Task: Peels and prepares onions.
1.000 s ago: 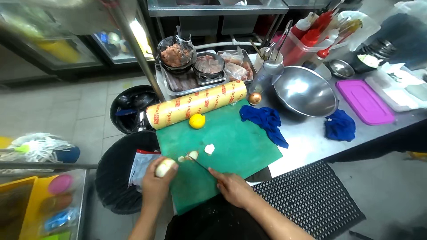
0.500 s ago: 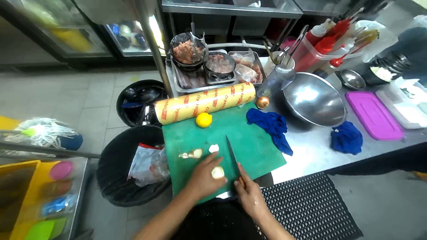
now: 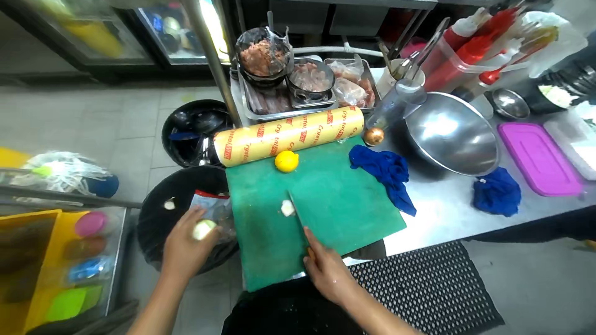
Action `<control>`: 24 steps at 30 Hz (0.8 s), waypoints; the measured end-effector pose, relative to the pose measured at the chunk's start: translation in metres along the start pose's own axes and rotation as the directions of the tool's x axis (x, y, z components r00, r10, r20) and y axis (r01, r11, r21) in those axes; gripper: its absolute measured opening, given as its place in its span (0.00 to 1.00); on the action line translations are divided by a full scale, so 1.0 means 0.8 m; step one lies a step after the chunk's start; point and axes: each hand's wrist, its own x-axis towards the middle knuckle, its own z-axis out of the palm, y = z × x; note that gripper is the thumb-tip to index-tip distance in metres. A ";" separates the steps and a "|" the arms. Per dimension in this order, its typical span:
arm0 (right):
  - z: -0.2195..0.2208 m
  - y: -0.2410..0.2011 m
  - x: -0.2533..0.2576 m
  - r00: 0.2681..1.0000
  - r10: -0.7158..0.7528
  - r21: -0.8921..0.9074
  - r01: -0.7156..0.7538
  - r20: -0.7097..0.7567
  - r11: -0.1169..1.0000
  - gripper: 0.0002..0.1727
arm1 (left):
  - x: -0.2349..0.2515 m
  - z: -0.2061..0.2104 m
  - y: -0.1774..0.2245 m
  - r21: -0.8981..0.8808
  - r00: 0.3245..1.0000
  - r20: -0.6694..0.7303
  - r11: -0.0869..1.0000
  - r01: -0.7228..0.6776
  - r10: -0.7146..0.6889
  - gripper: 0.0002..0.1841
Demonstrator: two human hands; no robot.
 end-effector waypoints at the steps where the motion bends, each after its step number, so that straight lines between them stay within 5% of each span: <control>1: 0.006 -0.017 0.010 0.999 -0.017 -0.019 0.018 0.038 1.000 0.40 | -0.012 0.006 0.004 -0.066 0.999 0.007 0.997 0.032 -0.032 0.35; 6: 0.056 -0.118 0.066 0.966 -0.105 -0.024 0.114 0.238 0.993 0.42 | -0.069 0.051 0.014 -0.315 0.988 -0.039 0.940 0.129 -0.149 0.32; 9: 0.065 -0.133 0.080 0.945 -0.187 0.022 0.188 0.269 0.982 0.41 | -0.084 0.057 0.005 -0.490 0.964 -0.064 0.849 0.196 -0.260 0.26; 15: 0.030 -0.079 0.052 0.981 -0.169 0.341 0.127 0.094 0.932 0.25 | -0.076 0.037 0.018 -0.768 0.978 -0.056 0.635 0.086 -0.200 0.35; 19: 0.005 -0.072 0.023 0.960 -0.274 0.505 0.262 -0.052 0.822 0.21 | -0.054 0.039 0.070 -0.921 0.998 -0.037 0.389 -0.014 -0.051 0.38; 24: -0.010 -0.080 0.001 0.874 -0.447 0.373 0.485 -0.190 0.791 0.29 | -0.042 0.054 0.118 -0.966 0.967 0.253 0.046 0.253 -0.001 0.43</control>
